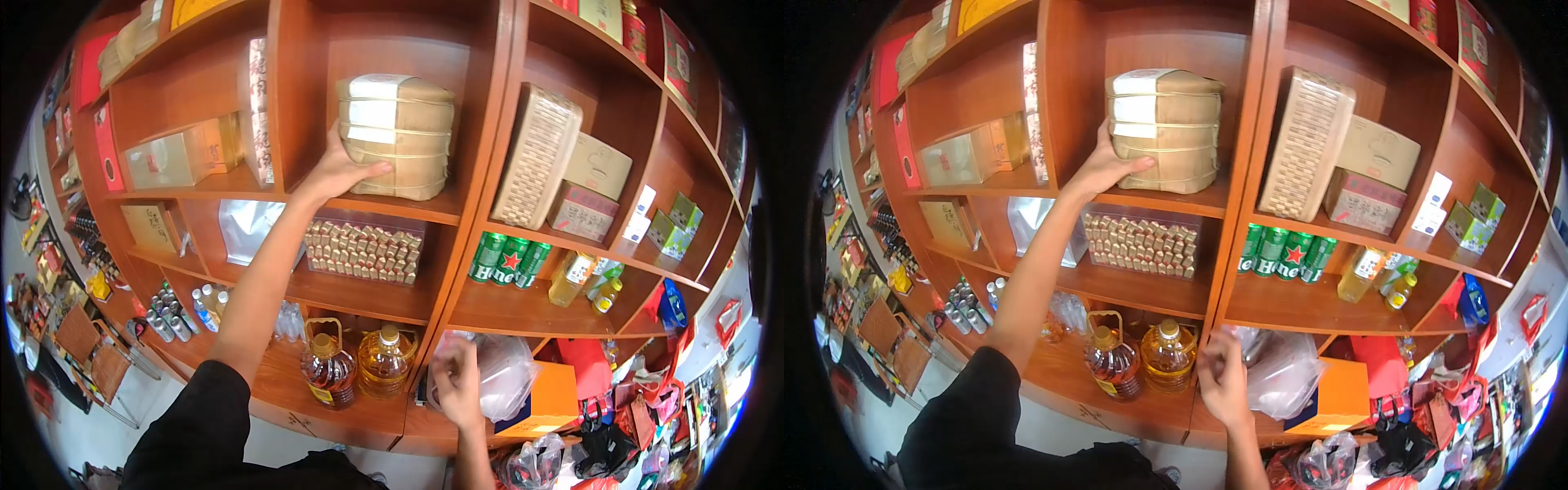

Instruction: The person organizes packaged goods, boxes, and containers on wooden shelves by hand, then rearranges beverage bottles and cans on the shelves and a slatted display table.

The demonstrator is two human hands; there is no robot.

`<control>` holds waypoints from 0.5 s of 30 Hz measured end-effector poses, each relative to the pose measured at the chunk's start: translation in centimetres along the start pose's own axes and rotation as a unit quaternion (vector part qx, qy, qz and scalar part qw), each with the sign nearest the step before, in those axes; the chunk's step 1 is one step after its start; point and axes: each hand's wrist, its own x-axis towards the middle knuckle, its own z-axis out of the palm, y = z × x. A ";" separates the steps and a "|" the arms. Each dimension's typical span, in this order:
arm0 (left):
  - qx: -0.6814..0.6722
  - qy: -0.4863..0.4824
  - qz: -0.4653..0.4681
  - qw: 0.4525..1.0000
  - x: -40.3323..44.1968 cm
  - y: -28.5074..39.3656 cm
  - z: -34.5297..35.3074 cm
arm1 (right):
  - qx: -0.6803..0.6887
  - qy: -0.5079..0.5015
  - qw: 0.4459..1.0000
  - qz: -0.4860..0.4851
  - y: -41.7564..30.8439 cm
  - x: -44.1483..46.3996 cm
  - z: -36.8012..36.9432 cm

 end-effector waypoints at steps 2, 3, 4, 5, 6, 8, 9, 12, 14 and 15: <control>0.001 0.004 0.012 1.000 0.1 -0.2 0.0 | -0.054 -0.004 0.989 -0.140 -4.1 4.9 1.6; 0.000 0.008 0.017 1.000 0.3 -0.6 0.0 | -0.080 0.002 0.974 -0.210 -5.7 7.3 2.4; 0.014 0.016 -0.003 1.000 0.7 -1.8 0.0 | -0.101 0.016 0.960 -0.260 -7.2 9.9 3.2; -0.016 0.006 0.029 0.999 0.4 -1.3 -0.2 | -0.121 0.030 0.942 -0.310 -8.5 12.5 4.1; -0.004 0.011 0.044 0.999 0.2 -1.1 -0.3 | -0.140 0.067 0.928 -0.338 -9.6 15.3 4.9; 0.027 0.016 0.042 0.999 -0.1 -1.1 -0.5 | -0.171 0.133 0.909 -0.357 -11.4 20.2 6.1; 0.046 0.017 0.027 0.998 -0.2 -1.3 -0.6 | -0.184 0.163 0.903 -0.353 -12.0 22.2 6.3; 0.102 0.015 -0.005 0.995 -0.8 0.5 -0.9 | -0.196 0.207 0.913 -0.294 -10.9 27.1 6.2; 0.133 0.023 -0.003 0.991 -1.3 0.0 -0.7 | -0.121 0.182 0.950 -0.223 -10.4 28.8 6.6; 0.133 0.040 0.019 0.990 -1.3 -0.3 -0.7 | -0.085 0.168 0.962 -0.197 -10.6 29.2 7.0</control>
